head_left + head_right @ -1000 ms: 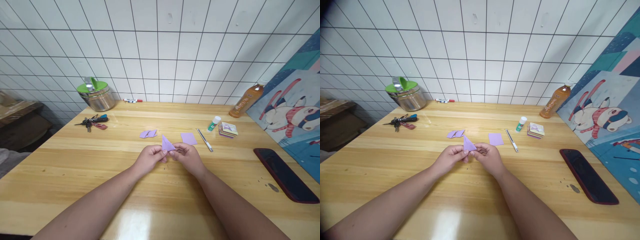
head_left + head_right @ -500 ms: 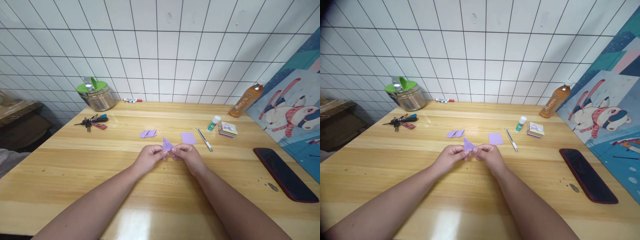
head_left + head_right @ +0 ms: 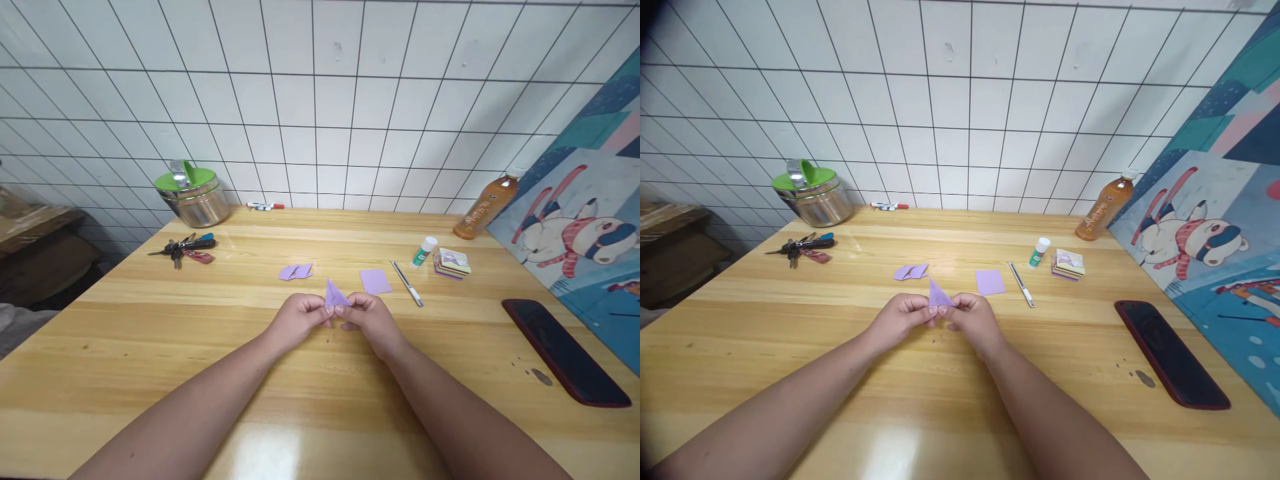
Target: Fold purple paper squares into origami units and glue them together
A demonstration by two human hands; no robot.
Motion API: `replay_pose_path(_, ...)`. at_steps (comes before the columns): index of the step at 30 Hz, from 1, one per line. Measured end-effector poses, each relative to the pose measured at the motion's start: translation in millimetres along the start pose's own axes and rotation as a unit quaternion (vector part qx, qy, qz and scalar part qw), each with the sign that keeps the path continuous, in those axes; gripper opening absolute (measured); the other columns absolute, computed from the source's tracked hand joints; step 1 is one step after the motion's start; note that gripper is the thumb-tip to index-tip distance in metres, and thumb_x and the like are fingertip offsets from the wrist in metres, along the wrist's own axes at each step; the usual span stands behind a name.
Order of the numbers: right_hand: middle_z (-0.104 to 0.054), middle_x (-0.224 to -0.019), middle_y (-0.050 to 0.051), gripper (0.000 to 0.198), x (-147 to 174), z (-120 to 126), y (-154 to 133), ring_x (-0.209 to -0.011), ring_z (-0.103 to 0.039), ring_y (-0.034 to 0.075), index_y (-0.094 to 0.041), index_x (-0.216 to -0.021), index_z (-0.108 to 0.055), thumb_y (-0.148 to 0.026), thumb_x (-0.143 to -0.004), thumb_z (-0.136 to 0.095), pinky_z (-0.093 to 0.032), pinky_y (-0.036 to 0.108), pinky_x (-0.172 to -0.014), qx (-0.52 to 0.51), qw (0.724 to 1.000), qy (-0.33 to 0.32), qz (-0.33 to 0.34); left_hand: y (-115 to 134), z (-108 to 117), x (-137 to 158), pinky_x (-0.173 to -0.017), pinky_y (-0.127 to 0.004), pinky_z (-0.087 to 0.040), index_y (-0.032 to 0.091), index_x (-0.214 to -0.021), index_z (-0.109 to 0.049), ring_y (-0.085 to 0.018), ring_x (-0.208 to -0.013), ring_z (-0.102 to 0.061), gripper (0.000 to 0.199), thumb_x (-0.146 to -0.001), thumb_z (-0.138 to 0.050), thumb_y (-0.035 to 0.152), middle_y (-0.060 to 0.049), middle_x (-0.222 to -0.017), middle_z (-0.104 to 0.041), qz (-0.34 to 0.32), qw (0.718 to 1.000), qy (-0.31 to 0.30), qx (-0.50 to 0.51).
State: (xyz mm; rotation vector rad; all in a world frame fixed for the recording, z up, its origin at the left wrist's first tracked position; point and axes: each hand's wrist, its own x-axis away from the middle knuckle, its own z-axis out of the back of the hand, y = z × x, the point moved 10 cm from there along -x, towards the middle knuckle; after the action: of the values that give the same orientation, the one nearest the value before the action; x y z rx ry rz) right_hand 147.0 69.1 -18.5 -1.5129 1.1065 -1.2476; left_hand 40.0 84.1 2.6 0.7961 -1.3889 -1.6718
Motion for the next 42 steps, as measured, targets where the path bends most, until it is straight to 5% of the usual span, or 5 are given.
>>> replay_pose_path(10,-0.056,-0.064,-0.001,0.025,-9,54,-12,-0.055,-0.048,0.007,-0.016,-0.062,-0.065,-0.036,-0.055,-0.077,-0.051,0.024,-0.054,-0.034,0.997,0.072,0.012,-20,32,-1,-0.063,-0.026,-0.042,0.015,-0.067,-0.069,-0.015,-0.060,-0.057,0.022,-0.070,-0.066,0.037,-0.002,-0.056,-0.064,0.091,0.988,0.060,0.105)
replay_pose_path(15,-0.062,-0.082,0.002,0.039,-6,23,-11,-0.064,-0.054,0.011,-0.021,-0.097,-0.066,-0.041,-0.064,-0.071,-0.051,0.023,-0.052,0.031,0.999,-0.017,0.017,-24,15,-2,-0.059,-0.024,-0.040,0.013,-0.070,-0.068,-0.014,-0.057,-0.056,0.026,-0.072,-0.063,0.038,-0.004,-0.057,-0.063,0.090,0.991,0.019,0.094)
replay_pose_path(22,-0.055,-0.057,-0.003,0.024,-4,11,3,-0.052,-0.050,0.008,-0.016,-0.063,-0.058,-0.037,-0.065,-0.069,-0.049,0.023,-0.050,0.090,0.996,-0.018,-0.012,-13,-2,-2,-0.062,-0.025,-0.042,0.013,-0.077,-0.066,-0.015,-0.065,-0.056,0.028,-0.074,-0.061,0.041,-0.002,-0.068,-0.064,0.019,0.999,-0.011,-0.025)
replay_pose_path(35,-0.061,-0.073,0.001,0.029,-1,-5,-1,-0.072,-0.058,0.015,-0.018,-0.078,-0.060,-0.042,-0.063,-0.070,-0.049,0.025,-0.055,0.089,0.994,-0.067,0.003,-9,8,-2,-0.058,-0.022,-0.042,0.012,-0.081,-0.068,-0.012,-0.061,-0.055,0.028,-0.075,-0.062,0.039,-0.002,-0.066,-0.063,0.034,0.997,0.044,0.050)
replay_pose_path(42,-0.060,-0.072,0.000,0.027,-2,-5,-1,-0.062,-0.053,0.011,-0.018,-0.078,-0.061,-0.039,-0.064,-0.069,-0.047,0.023,-0.053,0.086,0.995,-0.050,0.011,-10,9,-4,-0.064,-0.024,-0.044,0.012,-0.080,-0.067,-0.014,-0.067,-0.059,0.027,-0.072,-0.065,0.039,-0.003,-0.072,-0.066,0.013,0.997,0.058,0.043)
